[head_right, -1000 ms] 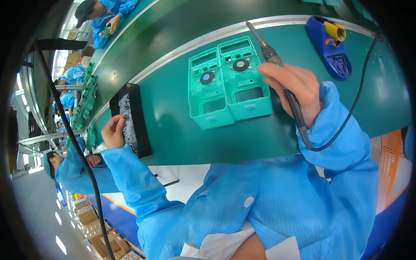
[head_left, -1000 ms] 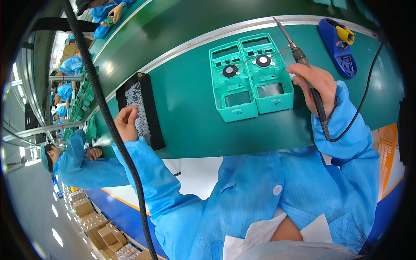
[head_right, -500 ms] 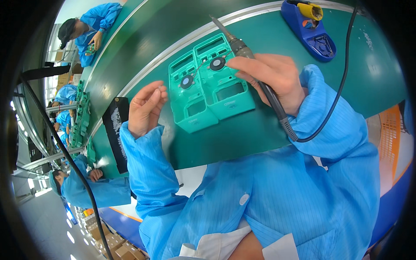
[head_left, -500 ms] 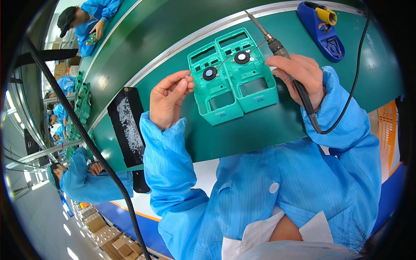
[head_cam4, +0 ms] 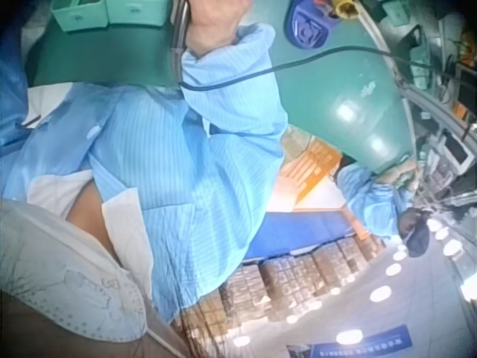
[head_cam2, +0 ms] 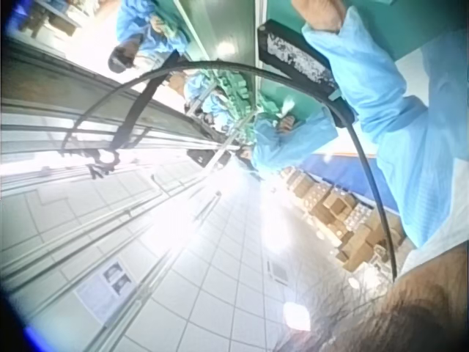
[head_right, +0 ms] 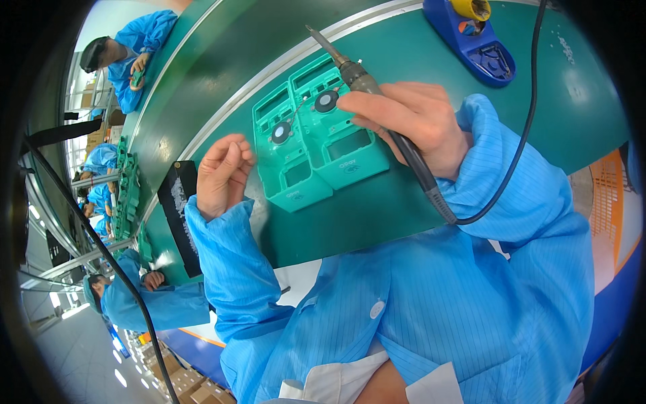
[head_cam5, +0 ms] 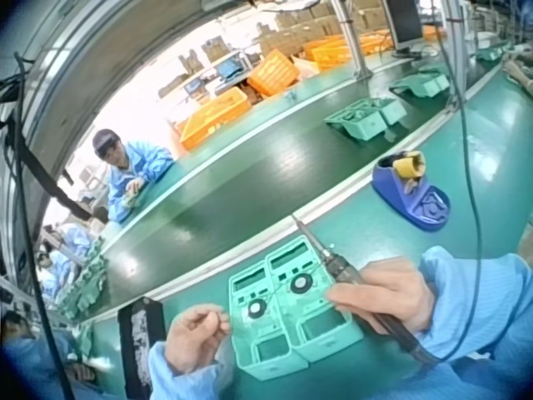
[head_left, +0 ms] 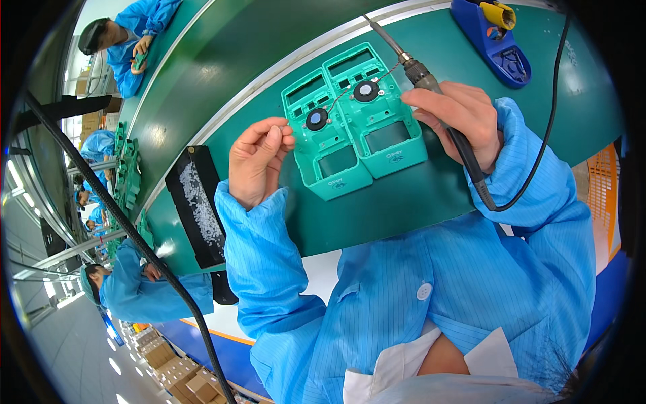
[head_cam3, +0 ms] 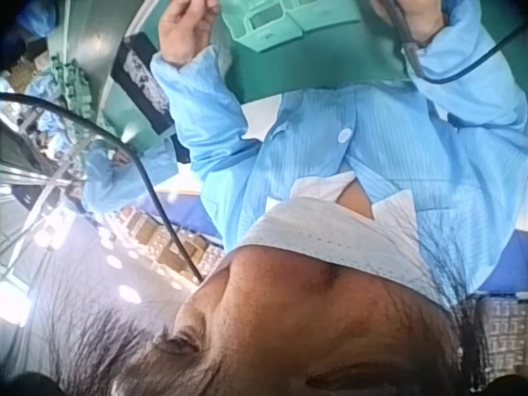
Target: The person assembles electronic devices along a conveyor line, inserting components into plastic casings by hand and soldering them using a soldering iron before placing the casings onto the belt.
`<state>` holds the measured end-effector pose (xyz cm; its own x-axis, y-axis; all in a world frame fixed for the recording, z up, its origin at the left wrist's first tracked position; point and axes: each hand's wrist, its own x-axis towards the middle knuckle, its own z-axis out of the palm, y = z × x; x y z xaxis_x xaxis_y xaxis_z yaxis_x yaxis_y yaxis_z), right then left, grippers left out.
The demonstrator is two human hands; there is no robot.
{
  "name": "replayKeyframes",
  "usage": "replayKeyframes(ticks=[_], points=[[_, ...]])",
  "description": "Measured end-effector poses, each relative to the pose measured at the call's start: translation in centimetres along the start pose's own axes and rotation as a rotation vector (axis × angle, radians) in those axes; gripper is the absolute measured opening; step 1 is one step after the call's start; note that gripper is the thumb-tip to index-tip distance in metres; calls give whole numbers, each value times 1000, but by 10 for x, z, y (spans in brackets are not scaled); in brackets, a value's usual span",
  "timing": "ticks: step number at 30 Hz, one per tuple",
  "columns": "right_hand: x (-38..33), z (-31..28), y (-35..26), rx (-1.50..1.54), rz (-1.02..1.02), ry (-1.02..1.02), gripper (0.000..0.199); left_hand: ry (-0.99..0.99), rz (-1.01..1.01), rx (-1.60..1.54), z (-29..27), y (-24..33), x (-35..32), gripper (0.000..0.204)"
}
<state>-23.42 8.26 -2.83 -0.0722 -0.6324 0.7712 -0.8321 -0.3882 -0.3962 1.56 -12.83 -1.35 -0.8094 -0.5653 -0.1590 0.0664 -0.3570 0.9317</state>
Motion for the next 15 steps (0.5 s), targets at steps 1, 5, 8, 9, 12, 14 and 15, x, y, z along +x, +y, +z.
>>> replayKeyframes(ticks=[1, 5, 8, 9, 12, 14, 15], points=[[0, 0, 0, -8, 2, 2, 34, -2, -1, 1, 1, 1, 1, 22], [-1, -1, 1, -12, 5, 10, 33, 122, 152, 383, 8, 6, 7, 19], [0, -1, 0, -25, -18, 19, 31, 156, 233, 594, 9, 7, 13, 16], [-1, 0, 1, -27, -20, 21, 31, 152, 240, 651, 8, 7, 16, 15], [-1, -2, 1, -32, -20, 23, 32, 83, 240, 698, 4, 8, 24, 13], [-1, -2, 0, -35, -17, 21, 32, 56, 223, 681, 3, 10, 28, 13], [-1, -1, 1, -30, -16, 21, 32, 32, 208, 662, 2, 10, 30, 14]])
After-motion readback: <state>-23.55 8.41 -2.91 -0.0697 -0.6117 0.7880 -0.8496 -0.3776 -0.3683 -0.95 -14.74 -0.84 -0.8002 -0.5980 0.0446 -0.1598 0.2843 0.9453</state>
